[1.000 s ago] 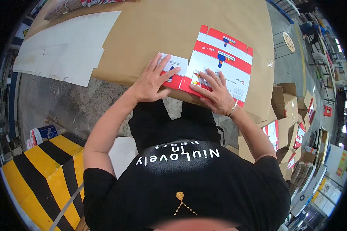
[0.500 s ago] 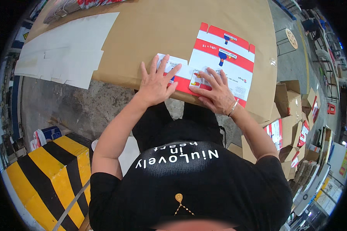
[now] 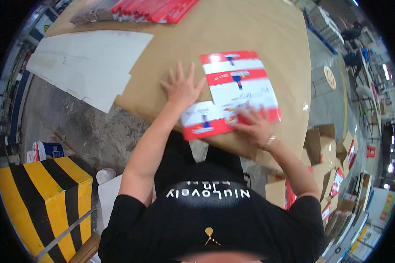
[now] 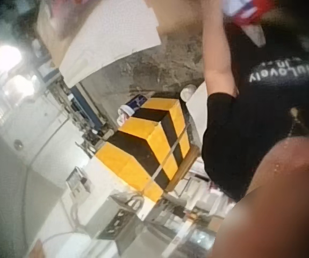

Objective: Folding and assembling flat cardboard paper boxes in a paper mill or packaging facility.

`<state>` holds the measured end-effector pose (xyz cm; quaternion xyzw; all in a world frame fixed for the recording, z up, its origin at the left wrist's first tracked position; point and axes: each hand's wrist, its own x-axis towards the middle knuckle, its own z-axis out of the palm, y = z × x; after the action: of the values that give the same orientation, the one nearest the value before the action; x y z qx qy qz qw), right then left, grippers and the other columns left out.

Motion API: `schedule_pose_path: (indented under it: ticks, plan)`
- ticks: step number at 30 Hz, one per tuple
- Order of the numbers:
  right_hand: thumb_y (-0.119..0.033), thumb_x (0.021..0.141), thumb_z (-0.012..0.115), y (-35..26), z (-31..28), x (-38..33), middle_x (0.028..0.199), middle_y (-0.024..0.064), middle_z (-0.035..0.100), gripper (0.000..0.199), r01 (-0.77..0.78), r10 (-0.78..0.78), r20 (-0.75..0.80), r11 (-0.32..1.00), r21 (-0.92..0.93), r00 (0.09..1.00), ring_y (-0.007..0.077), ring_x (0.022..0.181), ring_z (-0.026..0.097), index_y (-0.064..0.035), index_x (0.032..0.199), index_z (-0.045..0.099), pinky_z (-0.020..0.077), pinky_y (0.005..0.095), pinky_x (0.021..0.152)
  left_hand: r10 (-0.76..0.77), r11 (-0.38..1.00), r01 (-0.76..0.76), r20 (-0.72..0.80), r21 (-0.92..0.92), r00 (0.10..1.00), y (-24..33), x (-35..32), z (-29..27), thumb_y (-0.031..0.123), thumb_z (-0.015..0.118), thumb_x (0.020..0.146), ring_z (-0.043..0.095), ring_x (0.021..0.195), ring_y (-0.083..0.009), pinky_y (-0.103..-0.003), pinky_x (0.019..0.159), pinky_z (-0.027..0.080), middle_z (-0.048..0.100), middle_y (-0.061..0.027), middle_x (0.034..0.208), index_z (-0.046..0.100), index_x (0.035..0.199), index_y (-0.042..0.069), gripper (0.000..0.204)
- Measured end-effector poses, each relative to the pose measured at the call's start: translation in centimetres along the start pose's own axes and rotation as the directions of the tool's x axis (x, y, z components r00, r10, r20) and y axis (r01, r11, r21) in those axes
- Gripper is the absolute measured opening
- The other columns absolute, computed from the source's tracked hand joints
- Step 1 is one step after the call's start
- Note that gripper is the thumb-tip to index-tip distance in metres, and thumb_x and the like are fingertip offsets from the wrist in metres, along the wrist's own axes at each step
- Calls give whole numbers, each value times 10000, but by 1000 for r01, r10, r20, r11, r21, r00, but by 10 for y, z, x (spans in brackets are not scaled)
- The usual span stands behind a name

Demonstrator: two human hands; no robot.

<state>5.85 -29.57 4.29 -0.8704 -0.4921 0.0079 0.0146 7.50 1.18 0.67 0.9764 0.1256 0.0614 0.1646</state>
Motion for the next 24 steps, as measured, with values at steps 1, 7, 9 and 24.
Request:
schedule_pose_path:
  ticks: [1,7,9,24]
  plan:
    - [-172,891,638,29,6,-2,1426,75,536,619,-116,107,-132,991,-66,985,347,1389,419,-396,1449,492,278,652,1125,-7,996,2,-57,-90,998,-20,3,-10,578,522,947,204,1456,-534,-820,1059,140,187,-211,1637,353,1554,219,725]
    - [-80,916,628,170,5,28,1162,144,699,740,-384,720,239,41,923,652,207,1003,686,-219,1576,324,551,307,861,176,980,-192,-236,-46,956,-126,-8,-5,431,578,958,273,1438,-468,-654,1152,208,306,-226,1558,469,1483,181,592]
    - [-62,907,638,202,5,47,1152,153,697,768,-220,613,212,-63,973,761,171,948,696,-171,1587,296,553,273,824,203,976,-215,-223,-29,953,-132,-11,-4,399,590,953,301,1422,-454,-628,1157,222,334,-224,1537,507,1455,170,558]
    - [-324,939,610,320,116,521,1104,125,713,610,-547,688,-442,726,418,576,224,912,702,-52,1461,449,570,330,732,149,980,-159,-88,-120,985,-102,3,-28,365,685,863,306,1418,-396,-576,1189,205,386,-164,1508,567,1404,216,573]
